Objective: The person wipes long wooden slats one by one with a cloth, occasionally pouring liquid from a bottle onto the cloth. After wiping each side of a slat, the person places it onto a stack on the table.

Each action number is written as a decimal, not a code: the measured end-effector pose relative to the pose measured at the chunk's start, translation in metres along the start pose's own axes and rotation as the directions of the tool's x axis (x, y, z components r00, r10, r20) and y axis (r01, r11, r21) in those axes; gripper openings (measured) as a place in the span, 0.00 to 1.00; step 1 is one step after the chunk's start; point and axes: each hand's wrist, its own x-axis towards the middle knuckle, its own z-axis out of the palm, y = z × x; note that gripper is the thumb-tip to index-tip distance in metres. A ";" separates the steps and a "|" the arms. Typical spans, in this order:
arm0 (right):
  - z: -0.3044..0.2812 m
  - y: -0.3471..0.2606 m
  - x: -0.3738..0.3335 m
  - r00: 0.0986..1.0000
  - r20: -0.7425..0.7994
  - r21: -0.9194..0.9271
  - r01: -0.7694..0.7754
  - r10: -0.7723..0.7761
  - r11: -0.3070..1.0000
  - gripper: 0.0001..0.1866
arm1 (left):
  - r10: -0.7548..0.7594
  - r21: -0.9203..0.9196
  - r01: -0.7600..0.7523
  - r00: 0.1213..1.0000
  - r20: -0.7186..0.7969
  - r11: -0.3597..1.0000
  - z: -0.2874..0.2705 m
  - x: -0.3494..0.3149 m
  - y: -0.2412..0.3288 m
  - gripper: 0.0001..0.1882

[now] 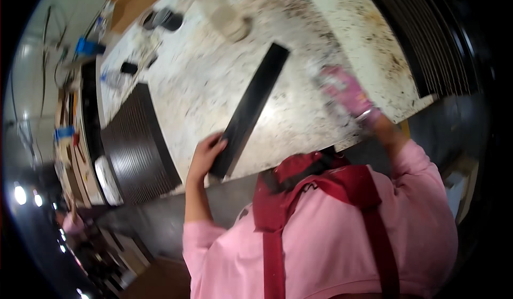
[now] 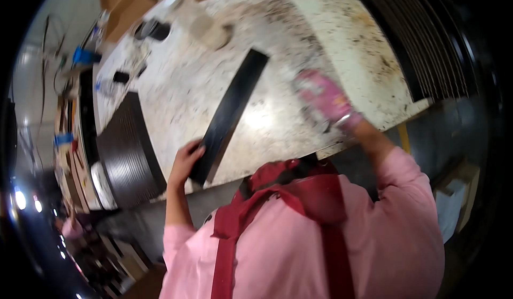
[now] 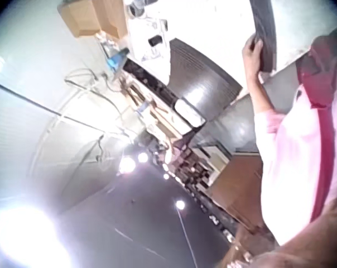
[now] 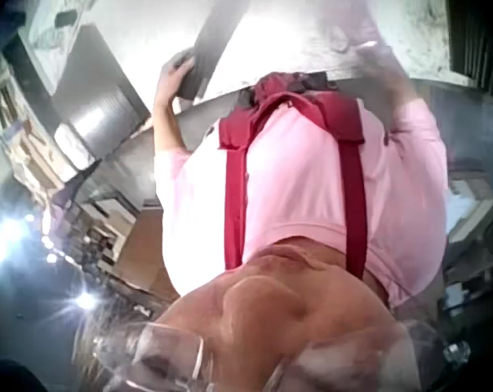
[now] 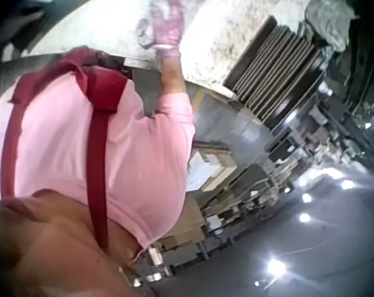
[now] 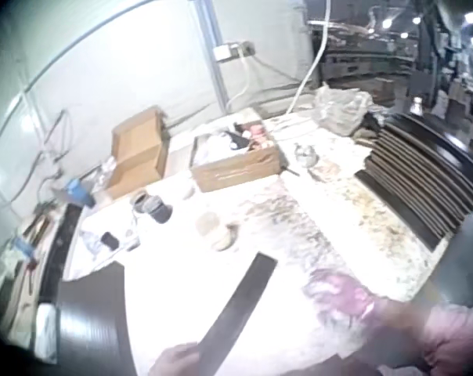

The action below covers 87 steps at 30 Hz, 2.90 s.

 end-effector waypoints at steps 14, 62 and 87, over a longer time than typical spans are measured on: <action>0.049 -0.074 0.081 0.967 0.053 -0.462 0.245 -0.249 0.853 0.20 | 0.343 0.570 -0.043 0.834 -0.431 0.821 0.039 -0.055 -0.060 0.39; 0.149 -0.052 0.093 0.941 -0.055 -0.494 0.266 -0.335 0.828 0.15 | -0.059 0.093 0.042 0.980 0.188 0.995 -0.049 0.074 -0.027 0.04; 0.150 -0.055 0.088 0.945 -0.070 -0.491 0.245 -0.318 0.836 0.15 | -0.188 0.092 0.174 0.967 0.173 0.980 -0.058 0.063 -0.036 0.05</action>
